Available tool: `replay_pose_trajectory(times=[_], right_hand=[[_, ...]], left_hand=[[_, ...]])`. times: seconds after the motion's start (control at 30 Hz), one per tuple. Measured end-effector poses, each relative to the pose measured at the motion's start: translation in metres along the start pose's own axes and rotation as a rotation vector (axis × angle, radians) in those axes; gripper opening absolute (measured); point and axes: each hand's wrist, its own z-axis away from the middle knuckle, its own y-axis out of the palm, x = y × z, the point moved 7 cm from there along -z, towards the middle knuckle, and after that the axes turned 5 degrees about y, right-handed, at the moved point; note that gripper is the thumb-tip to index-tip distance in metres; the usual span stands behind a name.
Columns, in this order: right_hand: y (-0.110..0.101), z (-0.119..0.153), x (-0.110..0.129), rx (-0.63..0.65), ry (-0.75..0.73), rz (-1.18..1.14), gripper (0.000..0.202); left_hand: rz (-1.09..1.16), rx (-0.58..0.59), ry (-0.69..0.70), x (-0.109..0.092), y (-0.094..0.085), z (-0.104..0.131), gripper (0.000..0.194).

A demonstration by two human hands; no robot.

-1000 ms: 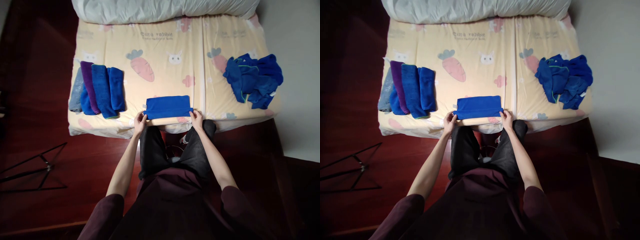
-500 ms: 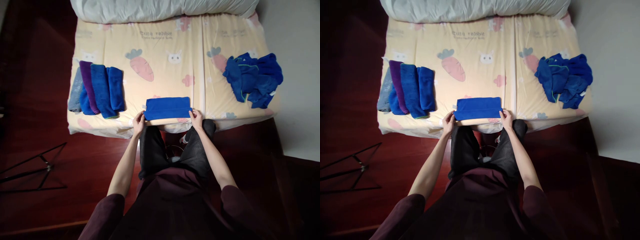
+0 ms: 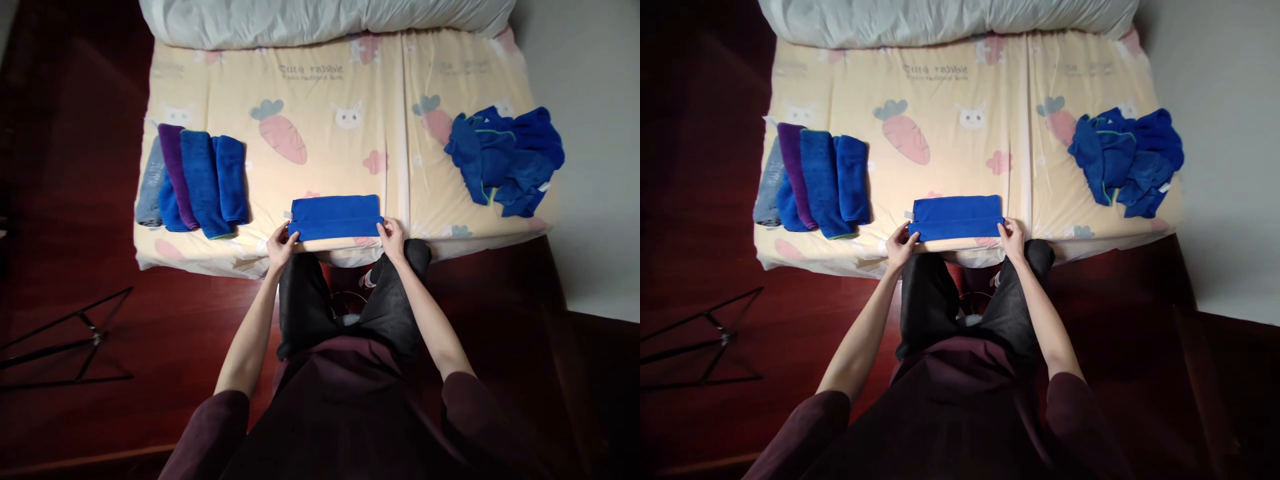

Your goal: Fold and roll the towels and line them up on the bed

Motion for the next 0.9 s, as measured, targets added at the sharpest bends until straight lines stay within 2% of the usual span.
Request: replay_pose_trajectory(times=[0.2,0.5,0.67,0.8,0.9], right_hand=[[0.0,0.0,0.001,-0.002,0.006,-0.025,0.052],[-0.008,0.002,0.016,-0.001,0.016,-0.044,0.054],[-0.008,0.005,0.018,-0.004,0.017,-0.024,0.049],[-0.009,0.008,0.019,-0.028,0.027,0.02,0.045],[-0.009,0.009,0.02,-0.034,0.026,0.026,0.042]], left_hand=[[-0.018,-0.008,0.011,0.003,-0.002,-0.003,0.073],[-0.003,-0.009,-0.014,-0.002,-0.007,-0.015,0.072],[-0.15,0.069,-0.03,-0.006,-0.008,-0.017,0.06],[-0.291,0.063,-0.016,-0.013,-0.01,-0.017,0.047],[-0.295,0.047,-0.018,-0.018,-0.011,-0.017,0.044]])
